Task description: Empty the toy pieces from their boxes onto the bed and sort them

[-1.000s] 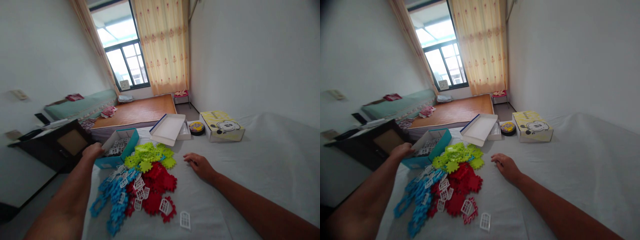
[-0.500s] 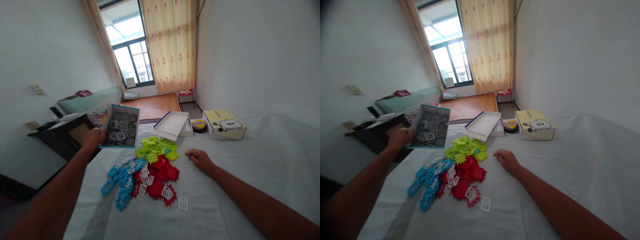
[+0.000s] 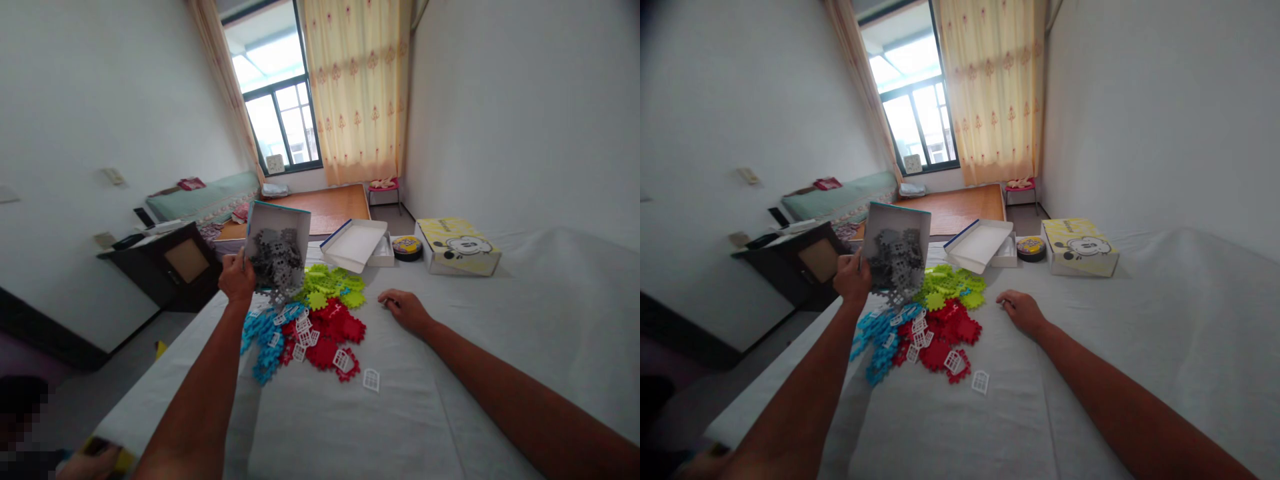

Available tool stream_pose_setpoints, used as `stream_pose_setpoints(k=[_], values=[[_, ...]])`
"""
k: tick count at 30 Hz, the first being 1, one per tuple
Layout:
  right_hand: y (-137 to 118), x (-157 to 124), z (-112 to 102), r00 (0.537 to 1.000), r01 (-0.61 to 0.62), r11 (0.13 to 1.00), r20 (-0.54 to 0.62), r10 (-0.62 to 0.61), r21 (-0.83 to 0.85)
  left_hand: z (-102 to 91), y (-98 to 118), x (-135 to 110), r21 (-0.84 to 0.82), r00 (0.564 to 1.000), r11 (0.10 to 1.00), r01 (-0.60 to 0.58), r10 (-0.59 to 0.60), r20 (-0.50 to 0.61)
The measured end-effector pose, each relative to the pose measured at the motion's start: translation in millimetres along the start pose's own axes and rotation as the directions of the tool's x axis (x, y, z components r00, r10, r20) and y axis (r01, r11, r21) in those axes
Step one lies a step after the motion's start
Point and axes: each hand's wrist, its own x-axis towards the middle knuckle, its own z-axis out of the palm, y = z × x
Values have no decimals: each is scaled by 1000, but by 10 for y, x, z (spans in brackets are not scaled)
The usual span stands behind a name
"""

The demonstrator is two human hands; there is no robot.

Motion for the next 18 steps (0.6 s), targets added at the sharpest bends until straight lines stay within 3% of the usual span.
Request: stream_pose_setpoints(k=[11, 18], values=[[-13, 1, -15, 1000, 10, 1000, 20, -9, -20, 93, 138, -108, -92, 957, 966, -241, 220, -191], [-6, 12, -8, 1000, -10, 1000, 27, 11, -4, 24, 182, -150, -79, 922, 935, -347, 324, -212]])
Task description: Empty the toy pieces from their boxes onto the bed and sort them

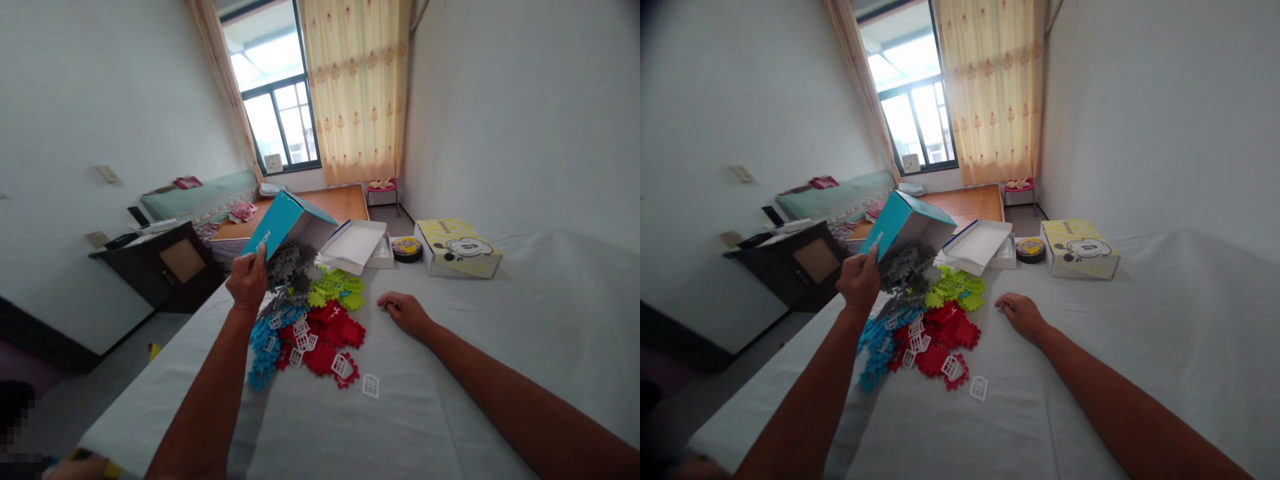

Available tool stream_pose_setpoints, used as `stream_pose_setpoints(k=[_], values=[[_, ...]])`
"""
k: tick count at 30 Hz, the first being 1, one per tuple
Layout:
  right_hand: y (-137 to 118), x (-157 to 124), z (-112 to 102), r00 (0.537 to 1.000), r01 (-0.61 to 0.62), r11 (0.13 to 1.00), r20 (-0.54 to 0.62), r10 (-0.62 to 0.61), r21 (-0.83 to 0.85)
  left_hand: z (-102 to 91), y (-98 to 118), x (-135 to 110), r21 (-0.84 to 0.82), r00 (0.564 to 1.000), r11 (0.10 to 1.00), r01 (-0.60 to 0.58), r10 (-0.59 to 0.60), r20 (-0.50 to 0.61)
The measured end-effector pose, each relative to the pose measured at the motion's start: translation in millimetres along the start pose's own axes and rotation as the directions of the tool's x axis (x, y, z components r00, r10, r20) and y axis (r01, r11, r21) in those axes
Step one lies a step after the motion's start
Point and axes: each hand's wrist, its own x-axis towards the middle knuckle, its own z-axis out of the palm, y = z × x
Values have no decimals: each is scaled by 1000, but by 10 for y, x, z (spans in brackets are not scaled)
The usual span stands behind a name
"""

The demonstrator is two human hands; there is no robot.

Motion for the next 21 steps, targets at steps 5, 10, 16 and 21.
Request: stream_pose_setpoints(k=[5, 10, 16, 21], values=[[-12, 3, -4, 1000, -1, 1000, 0, 1, 5, -55, 24, 55, -7, 999, 1000, -16, 16, -34], [-24, 6, -11, 1000, -9, 1000, -2, 9, 27, -75, 52, 126, -33, 997, 997, -70, 69, -25], [-5, 11, -3, 1000, -11, 1000, 13, 11, 28, -70, 30, 174, -26, 990, 993, -111, 109, -86], [-20, 7, -13, 1000, -2, 1000, 13, 2, 22, -146, -12, 185, -102, 995, 992, -74, 66, -75]])
